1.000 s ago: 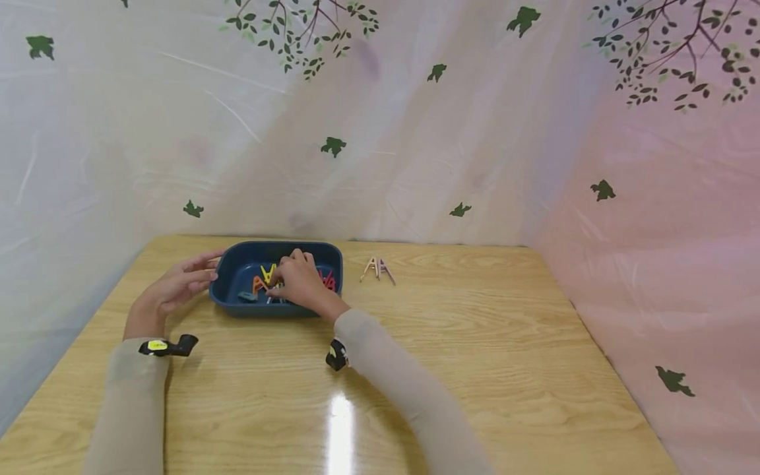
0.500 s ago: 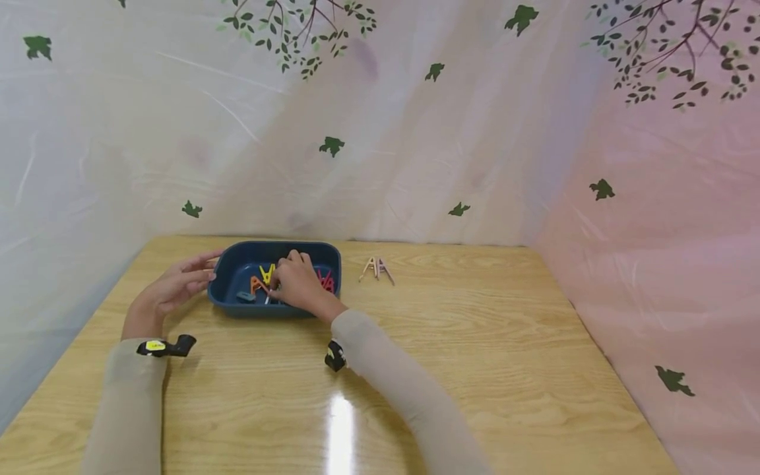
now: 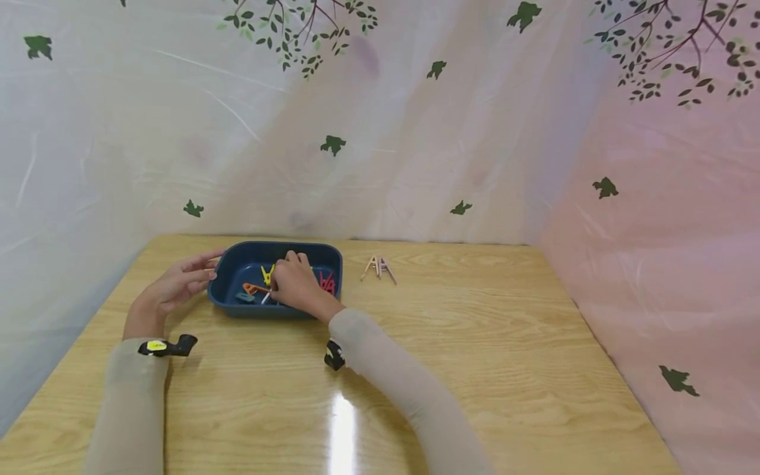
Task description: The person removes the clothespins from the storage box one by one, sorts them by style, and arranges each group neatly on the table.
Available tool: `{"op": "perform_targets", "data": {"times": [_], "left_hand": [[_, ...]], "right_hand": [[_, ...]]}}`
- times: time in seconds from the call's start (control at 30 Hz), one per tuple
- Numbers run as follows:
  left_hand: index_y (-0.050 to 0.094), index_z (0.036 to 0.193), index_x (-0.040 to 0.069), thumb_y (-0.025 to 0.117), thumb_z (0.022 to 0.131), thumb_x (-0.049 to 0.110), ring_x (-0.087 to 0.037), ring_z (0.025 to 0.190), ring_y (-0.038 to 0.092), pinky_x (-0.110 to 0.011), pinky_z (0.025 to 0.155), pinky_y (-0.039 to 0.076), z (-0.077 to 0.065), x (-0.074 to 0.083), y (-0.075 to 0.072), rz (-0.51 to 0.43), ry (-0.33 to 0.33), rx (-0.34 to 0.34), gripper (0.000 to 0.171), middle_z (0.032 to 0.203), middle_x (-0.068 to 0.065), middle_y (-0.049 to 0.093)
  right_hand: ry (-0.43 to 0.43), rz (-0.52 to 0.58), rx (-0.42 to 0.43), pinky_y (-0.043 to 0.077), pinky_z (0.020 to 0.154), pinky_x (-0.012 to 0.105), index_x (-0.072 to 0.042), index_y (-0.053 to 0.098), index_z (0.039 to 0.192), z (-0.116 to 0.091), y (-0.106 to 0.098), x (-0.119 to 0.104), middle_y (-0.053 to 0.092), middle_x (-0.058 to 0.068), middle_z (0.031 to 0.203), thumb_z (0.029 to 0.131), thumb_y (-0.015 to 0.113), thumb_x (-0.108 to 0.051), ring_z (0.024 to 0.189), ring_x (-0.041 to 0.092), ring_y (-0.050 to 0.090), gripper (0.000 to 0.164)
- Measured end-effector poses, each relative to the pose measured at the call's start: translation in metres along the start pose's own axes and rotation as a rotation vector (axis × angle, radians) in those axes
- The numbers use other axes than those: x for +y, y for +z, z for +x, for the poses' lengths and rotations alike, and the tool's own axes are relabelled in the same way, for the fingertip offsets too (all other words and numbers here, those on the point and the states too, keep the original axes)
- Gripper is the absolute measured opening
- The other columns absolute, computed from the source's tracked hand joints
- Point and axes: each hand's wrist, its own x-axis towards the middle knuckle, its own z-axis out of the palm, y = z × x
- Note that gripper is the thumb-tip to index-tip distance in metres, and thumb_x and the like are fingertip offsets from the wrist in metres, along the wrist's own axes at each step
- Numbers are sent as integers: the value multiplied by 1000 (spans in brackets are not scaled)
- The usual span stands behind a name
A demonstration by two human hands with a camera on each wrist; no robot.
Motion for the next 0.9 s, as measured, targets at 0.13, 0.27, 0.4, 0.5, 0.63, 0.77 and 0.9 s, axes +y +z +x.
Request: {"op": "perform_targets", "data": {"times": [0.13,0.27,0.4,0.5,0.63,0.77,0.9], "left_hand": [[62,134,23,52,102,-4,-4,95,63,-16,87,56,0,-1,0,9,-10,0,43,115,1,53],[62,133,24,52,102,-4,-4,96,63,-16,87,56,0,-1,1,16,-14,-8,43,115,1,53],[62,135,24,52,102,-4,-4,96,63,-16,87,56,1,-1,2,7,-10,-12,43,116,1,54],[61,136,23,52,103,-3,-4,96,64,-17,87,56,2,-1,2,3,-13,-12,43,116,2,55],[62,136,22,51,103,-4,-4,96,65,-17,88,56,1,-1,1,-6,-13,-21,43,116,2,55],[61,137,23,51,103,-4,-4,98,63,-17,89,56,-1,0,0,12,-7,-21,44,117,2,53],[55,142,21,52,104,0,-4,100,63,-16,90,55,-2,1,-1,53,-16,-7,44,120,1,50]], "right_hand": [[16,-8,10,36,97,38,-24,78,81,-1,1,1,65,-8,95,94,75,-32,95,16,45,15],[3,-45,38,34,93,36,-24,76,78,-2,3,2,63,-7,93,95,72,-29,93,16,43,18],[-21,-78,109,34,90,35,-22,75,77,-3,3,4,62,-6,93,96,70,-27,91,17,42,19],[-33,-80,152,34,91,35,-22,74,80,-3,3,5,62,-6,93,96,70,-26,92,17,42,17],[-46,-77,193,36,93,36,-22,74,83,-4,2,6,61,-5,93,97,69,-25,93,17,43,15],[-72,-83,263,39,95,38,-20,74,83,-5,-1,7,62,-3,94,96,70,-21,95,19,47,15],[-111,-75,352,41,96,40,-18,73,81,-6,-5,9,63,-1,94,94,72,-18,97,20,51,14]]}}
